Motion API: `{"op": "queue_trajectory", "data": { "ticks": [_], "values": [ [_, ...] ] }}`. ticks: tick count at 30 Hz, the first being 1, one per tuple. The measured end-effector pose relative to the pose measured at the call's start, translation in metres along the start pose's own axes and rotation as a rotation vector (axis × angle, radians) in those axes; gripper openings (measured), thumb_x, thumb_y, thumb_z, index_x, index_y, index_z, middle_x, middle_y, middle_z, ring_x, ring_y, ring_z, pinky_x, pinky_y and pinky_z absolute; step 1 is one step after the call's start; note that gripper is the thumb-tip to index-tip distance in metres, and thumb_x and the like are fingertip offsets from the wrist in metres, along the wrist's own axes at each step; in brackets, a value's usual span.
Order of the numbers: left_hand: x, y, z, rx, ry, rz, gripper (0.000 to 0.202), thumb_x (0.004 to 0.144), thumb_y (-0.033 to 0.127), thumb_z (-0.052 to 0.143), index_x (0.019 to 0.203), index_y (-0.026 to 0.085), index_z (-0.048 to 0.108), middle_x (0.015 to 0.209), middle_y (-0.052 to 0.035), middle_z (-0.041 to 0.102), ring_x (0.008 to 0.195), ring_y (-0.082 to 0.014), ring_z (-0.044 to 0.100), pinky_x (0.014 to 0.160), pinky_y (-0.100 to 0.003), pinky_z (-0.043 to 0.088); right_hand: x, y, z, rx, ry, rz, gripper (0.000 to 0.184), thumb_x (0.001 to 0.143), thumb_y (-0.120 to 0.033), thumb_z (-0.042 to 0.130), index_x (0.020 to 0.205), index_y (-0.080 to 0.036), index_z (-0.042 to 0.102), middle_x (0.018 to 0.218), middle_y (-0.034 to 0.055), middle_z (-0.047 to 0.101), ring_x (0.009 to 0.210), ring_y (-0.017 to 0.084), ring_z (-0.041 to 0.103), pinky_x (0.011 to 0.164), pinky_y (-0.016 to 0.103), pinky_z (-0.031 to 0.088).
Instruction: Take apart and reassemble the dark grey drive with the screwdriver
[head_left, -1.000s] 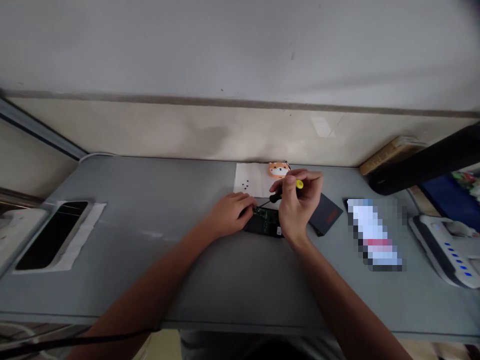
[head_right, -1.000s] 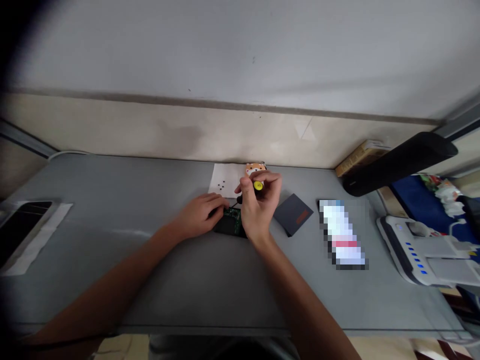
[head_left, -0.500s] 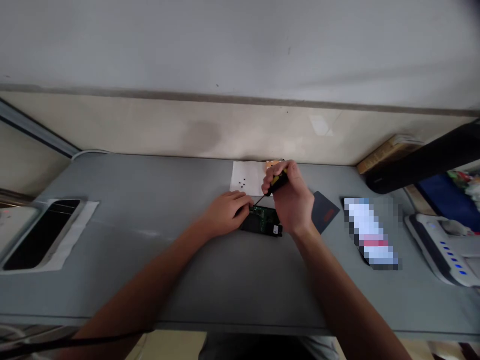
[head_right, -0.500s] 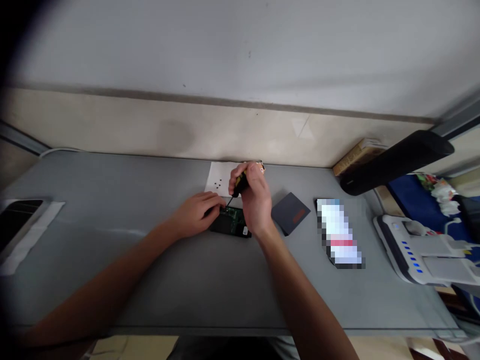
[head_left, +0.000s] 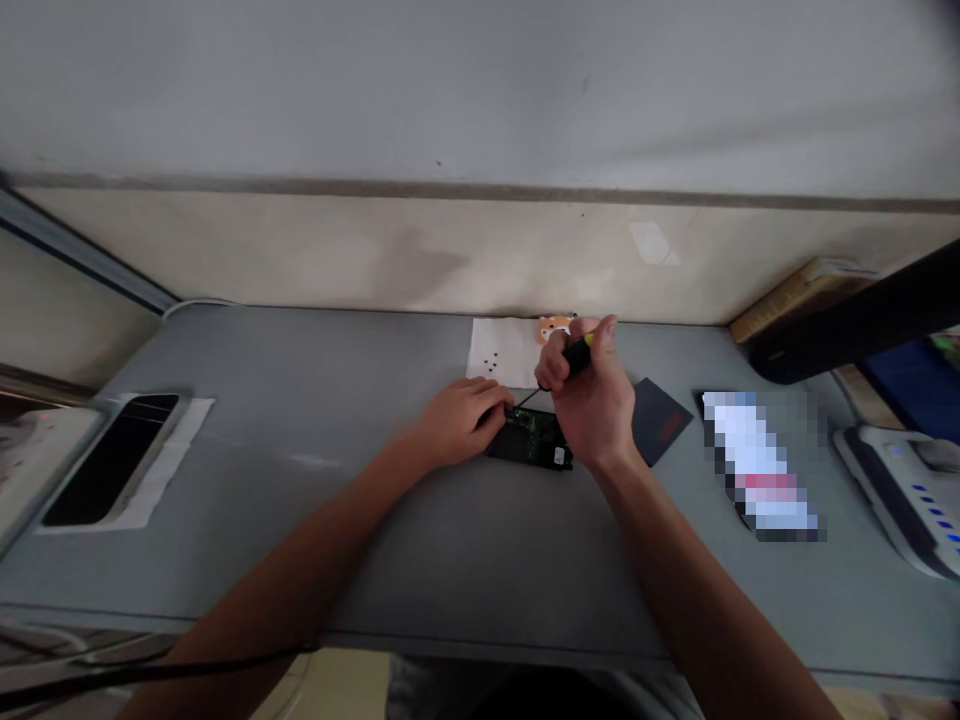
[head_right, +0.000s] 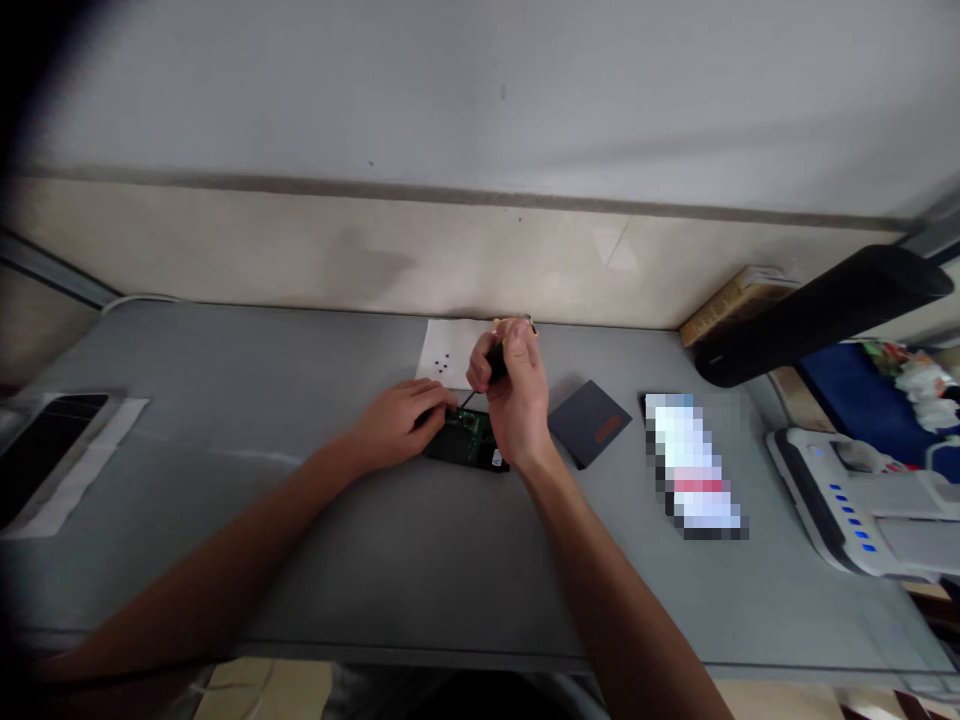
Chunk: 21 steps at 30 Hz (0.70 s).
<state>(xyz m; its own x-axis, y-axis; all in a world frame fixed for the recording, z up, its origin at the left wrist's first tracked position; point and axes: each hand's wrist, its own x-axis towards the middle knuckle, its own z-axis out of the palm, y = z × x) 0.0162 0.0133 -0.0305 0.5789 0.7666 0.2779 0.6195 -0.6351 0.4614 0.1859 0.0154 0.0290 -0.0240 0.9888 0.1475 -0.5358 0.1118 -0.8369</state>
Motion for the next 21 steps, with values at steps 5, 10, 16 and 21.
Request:
{"op": "queue_trajectory", "data": {
  "ticks": [5, 10, 16, 21],
  "values": [
    [-0.0003, -0.0004, 0.0015, -0.001, 0.003, -0.009, 0.023, 0.095, 0.016, 0.042, 0.096, 0.020, 0.065, 0.093, -0.0055, 0.072, 0.089, -0.0204, 0.067, 0.084, -0.035, 0.052, 0.0049, -0.0014, -0.0076, 0.016, -0.038, 0.012, 0.042, 0.089, -0.060, 0.066, 0.074, -0.024, 0.053, 0.072, -0.0007, 0.051, 0.068, 0.014, 0.054, 0.067, 0.031, 0.049],
    [-0.0009, -0.0010, 0.0011, 0.000, 0.012, 0.007, 0.024, 0.095, 0.016, 0.042, 0.096, 0.019, 0.065, 0.093, -0.0058, 0.072, 0.088, -0.0206, 0.067, 0.083, -0.035, 0.052, 0.0071, 0.0010, -0.0083, -0.034, -0.067, 0.092, 0.051, 0.091, -0.072, 0.052, 0.074, -0.024, 0.055, 0.067, -0.0012, 0.047, 0.061, 0.014, 0.048, 0.061, 0.030, 0.047],
    [-0.0004, -0.0013, 0.0014, 0.011, 0.011, 0.013, 0.023, 0.095, 0.016, 0.043, 0.097, 0.019, 0.065, 0.093, -0.0064, 0.072, 0.088, -0.0210, 0.067, 0.083, -0.035, 0.052, 0.0028, 0.0000, -0.0035, 0.035, 0.015, 0.061, 0.048, 0.094, -0.069, 0.051, 0.075, -0.025, 0.050, 0.060, -0.0048, 0.035, 0.051, 0.012, 0.037, 0.051, 0.027, 0.039],
    [-0.0008, -0.0011, 0.0020, 0.021, 0.007, 0.004, 0.023, 0.096, 0.016, 0.044, 0.097, 0.020, 0.066, 0.093, -0.0054, 0.072, 0.088, -0.0201, 0.066, 0.083, -0.034, 0.052, 0.0031, -0.0037, -0.0069, 0.046, 0.004, 0.074, 0.042, 0.093, -0.057, 0.063, 0.070, -0.024, 0.050, 0.062, -0.0042, 0.040, 0.054, 0.011, 0.040, 0.054, 0.028, 0.041]
  ]
}}
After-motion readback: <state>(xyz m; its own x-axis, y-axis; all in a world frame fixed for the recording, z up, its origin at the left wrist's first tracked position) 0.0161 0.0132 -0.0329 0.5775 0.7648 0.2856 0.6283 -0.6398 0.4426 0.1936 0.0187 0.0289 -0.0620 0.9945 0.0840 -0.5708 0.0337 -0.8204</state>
